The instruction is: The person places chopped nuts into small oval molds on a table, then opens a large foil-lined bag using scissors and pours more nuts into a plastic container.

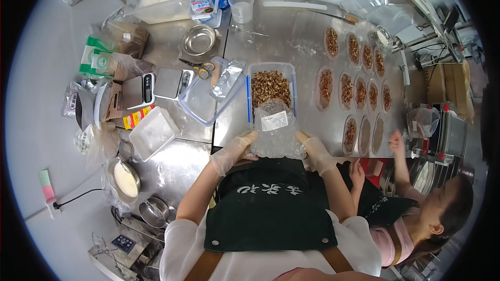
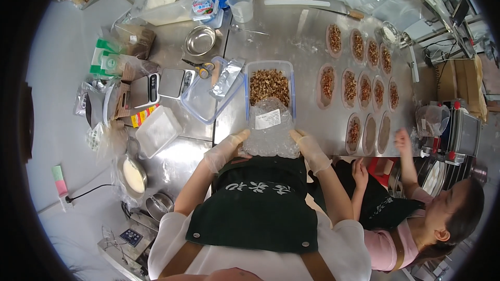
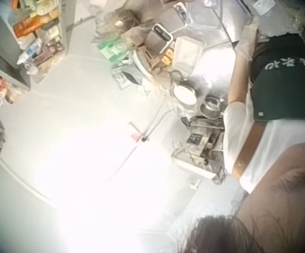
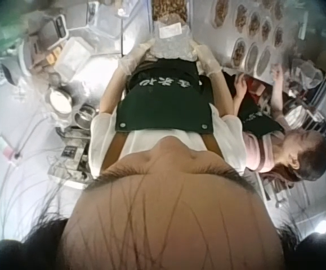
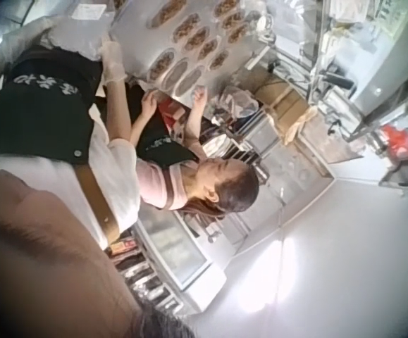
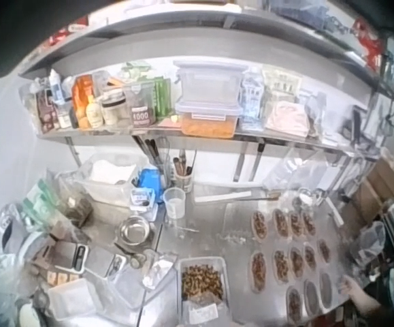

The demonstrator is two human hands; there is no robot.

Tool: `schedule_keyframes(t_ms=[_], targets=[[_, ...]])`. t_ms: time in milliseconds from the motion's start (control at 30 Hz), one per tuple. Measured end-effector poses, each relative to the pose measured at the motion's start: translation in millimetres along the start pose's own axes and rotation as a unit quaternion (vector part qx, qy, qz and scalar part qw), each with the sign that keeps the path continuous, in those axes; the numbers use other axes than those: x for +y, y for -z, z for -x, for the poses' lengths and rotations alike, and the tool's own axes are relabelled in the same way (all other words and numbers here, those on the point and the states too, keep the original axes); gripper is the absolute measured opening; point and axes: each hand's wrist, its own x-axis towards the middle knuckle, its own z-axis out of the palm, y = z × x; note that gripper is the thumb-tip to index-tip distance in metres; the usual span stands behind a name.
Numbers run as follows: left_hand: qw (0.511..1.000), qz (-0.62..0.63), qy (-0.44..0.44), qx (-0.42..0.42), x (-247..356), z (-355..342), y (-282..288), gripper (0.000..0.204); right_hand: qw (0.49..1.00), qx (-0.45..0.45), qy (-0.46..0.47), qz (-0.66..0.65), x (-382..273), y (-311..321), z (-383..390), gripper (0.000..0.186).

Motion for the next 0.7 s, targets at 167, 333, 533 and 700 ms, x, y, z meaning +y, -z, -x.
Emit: schedule_keyframes(t_ms=[167, 333, 533, 700], targets=[[0.997, -0.059, -0.046, -0.033, 7.4, 12.4, 2.6, 0.044, 0.996, 0.037, 0.032, 0.077, 5.2, 1.8, -8.1, 0.042], [0.972, -0.175, -0.141, 0.062, -10.3, -3.7, -8.1, 0.041, 0.988, 0.114, 0.106, 0.004, 16.5, -9.1, -18.2, 0.019], [0.983, -0.068, -0.149, 0.082, -15.6, -18.8, 7.6, 0.042, 0.985, 0.119, 0.092, -0.08, 18.5, -2.0, -21.5, 0.021], [0.972, -0.171, -0.114, 0.112, -17.2, -12.7, 6.6, 0.033, 0.982, 0.143, 0.075, -0.097, 14.7, -2.1, -22.6, 0.019]])
